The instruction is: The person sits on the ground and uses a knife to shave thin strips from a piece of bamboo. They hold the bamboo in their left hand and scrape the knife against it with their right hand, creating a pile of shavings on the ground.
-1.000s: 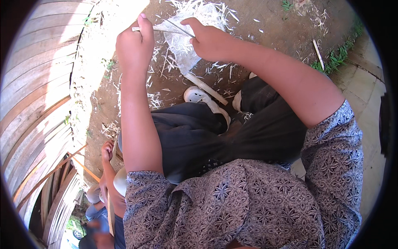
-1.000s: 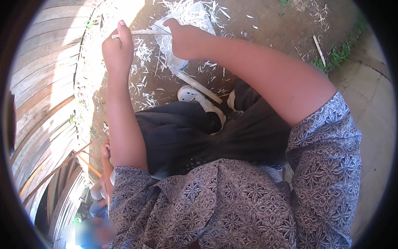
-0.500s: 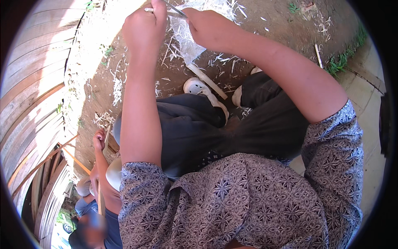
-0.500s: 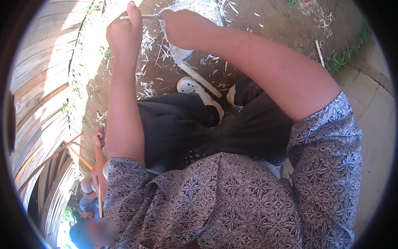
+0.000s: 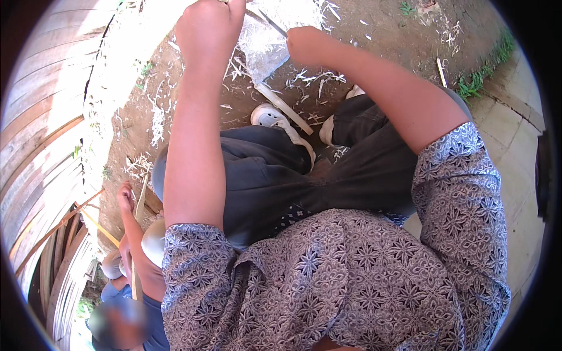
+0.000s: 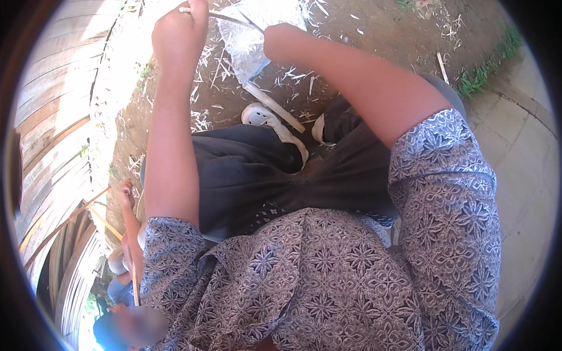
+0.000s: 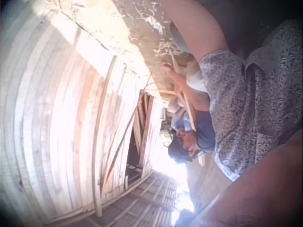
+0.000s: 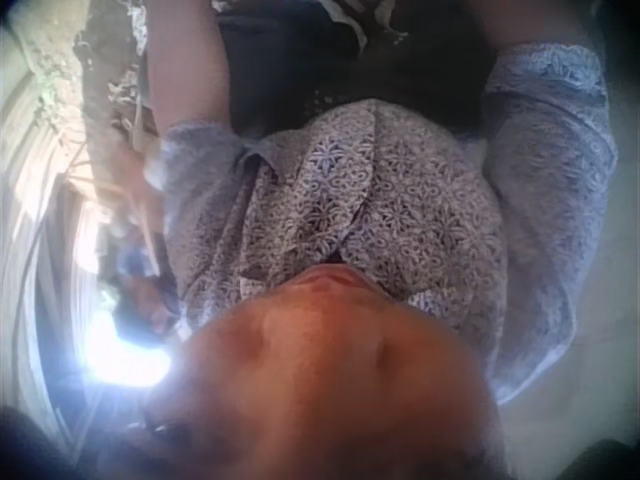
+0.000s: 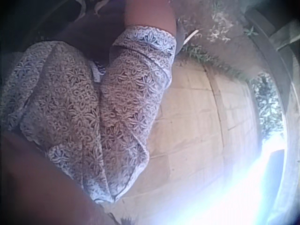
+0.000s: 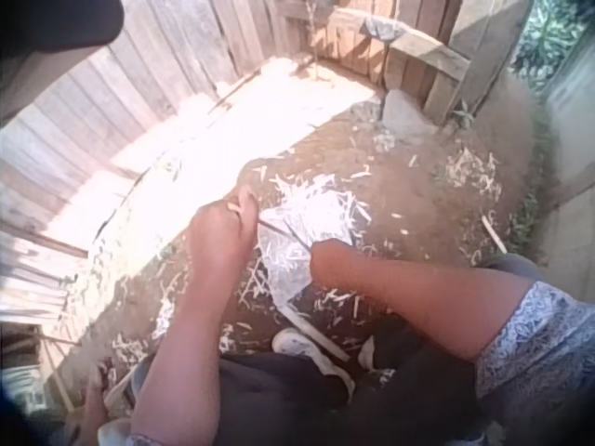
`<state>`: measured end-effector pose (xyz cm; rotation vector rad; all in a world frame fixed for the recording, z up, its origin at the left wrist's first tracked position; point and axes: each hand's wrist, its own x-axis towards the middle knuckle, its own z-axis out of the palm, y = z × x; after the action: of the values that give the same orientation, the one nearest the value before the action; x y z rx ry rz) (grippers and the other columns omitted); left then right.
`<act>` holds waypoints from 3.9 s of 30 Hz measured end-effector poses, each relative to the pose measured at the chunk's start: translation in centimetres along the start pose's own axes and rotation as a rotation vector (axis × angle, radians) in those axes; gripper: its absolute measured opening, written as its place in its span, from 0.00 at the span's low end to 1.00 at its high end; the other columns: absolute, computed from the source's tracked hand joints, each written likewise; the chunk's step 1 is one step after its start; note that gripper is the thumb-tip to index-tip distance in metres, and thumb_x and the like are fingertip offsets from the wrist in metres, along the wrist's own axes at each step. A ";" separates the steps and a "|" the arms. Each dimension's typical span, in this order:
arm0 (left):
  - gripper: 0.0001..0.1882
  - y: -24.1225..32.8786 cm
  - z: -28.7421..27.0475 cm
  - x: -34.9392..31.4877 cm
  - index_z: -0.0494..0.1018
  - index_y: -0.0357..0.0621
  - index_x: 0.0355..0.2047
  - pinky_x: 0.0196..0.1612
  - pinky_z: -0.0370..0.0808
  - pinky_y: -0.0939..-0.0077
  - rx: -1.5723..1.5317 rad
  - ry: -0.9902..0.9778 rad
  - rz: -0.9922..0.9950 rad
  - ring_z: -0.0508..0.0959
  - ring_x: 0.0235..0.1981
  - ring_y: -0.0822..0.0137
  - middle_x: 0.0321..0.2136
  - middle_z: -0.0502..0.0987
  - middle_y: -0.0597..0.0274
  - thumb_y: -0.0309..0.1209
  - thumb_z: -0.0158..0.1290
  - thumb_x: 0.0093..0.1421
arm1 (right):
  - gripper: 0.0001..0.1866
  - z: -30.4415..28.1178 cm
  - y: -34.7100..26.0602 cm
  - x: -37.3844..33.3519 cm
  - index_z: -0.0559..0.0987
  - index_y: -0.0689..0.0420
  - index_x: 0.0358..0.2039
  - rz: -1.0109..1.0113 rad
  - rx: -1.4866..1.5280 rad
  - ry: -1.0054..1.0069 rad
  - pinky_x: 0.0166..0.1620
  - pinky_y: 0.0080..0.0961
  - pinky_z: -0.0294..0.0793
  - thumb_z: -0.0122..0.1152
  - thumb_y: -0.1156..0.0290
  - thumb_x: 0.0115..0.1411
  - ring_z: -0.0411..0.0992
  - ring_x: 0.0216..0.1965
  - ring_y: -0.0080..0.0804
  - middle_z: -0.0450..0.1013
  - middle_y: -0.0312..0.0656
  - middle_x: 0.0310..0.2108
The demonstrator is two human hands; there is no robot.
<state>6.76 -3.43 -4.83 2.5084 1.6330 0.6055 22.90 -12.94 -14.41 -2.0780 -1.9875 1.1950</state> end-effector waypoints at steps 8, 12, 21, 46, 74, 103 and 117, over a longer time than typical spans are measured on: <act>0.31 0.3 -0.2 0.3 0.79 0.36 0.17 0.29 0.75 0.47 -0.013 -0.015 -0.057 0.78 0.21 0.38 0.18 0.77 0.38 0.48 0.47 0.70 | 0.25 -3.9 -3.8 -0.5 0.66 0.62 0.60 -0.065 0.029 0.259 0.49 0.45 0.77 0.50 0.55 0.74 0.81 0.46 0.48 0.81 0.58 0.41; 0.32 0.9 0.6 0.2 0.79 0.37 0.17 0.29 0.75 0.47 -0.009 0.029 -0.033 0.78 0.21 0.38 0.18 0.77 0.39 0.48 0.47 0.70 | 0.13 1.7 0.6 0.1 0.78 0.62 0.41 -0.118 0.065 0.323 0.42 0.48 0.79 0.48 0.67 0.69 0.80 0.36 0.57 0.80 0.57 0.33; 0.30 1.4 0.4 0.2 0.81 0.38 0.19 0.34 0.78 0.48 0.037 0.000 -0.001 0.80 0.23 0.39 0.18 0.77 0.39 0.49 0.49 0.69 | 0.13 3.0 2.1 0.5 0.78 0.63 0.44 0.028 0.050 0.106 0.45 0.49 0.79 0.50 0.70 0.66 0.81 0.40 0.58 0.80 0.59 0.36; 0.29 3.5 -7.4 -7.4 0.84 0.45 0.33 0.42 0.79 0.51 0.038 -0.620 -0.150 0.84 0.35 0.43 0.28 0.83 0.44 0.50 0.39 0.73 | 0.13 0.7 -1.7 -2.3 0.76 0.64 0.48 0.108 -0.013 -0.008 0.47 0.47 0.81 0.50 0.76 0.64 0.81 0.47 0.53 0.80 0.56 0.42; 0.28 3.1 -5.9 -11.5 0.82 0.41 0.27 0.33 0.77 0.48 -0.039 -0.514 -0.023 0.81 0.28 0.43 0.22 0.80 0.45 0.47 0.42 0.72 | 0.11 -2.6 -4.3 -6.2 0.83 0.59 0.44 0.011 -0.337 0.004 0.45 0.43 0.82 0.57 0.74 0.63 0.82 0.45 0.46 0.82 0.50 0.41; 0.28 2.5 -5.7 -10.9 0.81 0.41 0.26 0.31 0.77 0.51 -0.082 -0.554 -0.005 0.81 0.25 0.45 0.20 0.79 0.48 0.46 0.40 0.73 | 0.13 -5.0 -5.1 -6.2 0.80 0.60 0.47 0.053 -0.410 -0.176 0.46 0.44 0.82 0.53 0.74 0.65 0.82 0.46 0.47 0.81 0.51 0.43; 0.28 3.7 -5.3 -10.8 0.81 0.42 0.25 0.33 0.78 0.52 -0.091 -0.606 0.016 0.81 0.26 0.46 0.20 0.79 0.48 0.45 0.41 0.73 | 0.13 -0.7 -1.7 -0.8 0.83 0.60 0.46 0.132 -0.389 -0.095 0.46 0.43 0.83 0.57 0.72 0.64 0.82 0.48 0.47 0.82 0.50 0.45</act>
<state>4.17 -15.41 -1.94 2.3134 1.3193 -0.0864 21.94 -12.99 -12.72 -2.3998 -2.3164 1.0058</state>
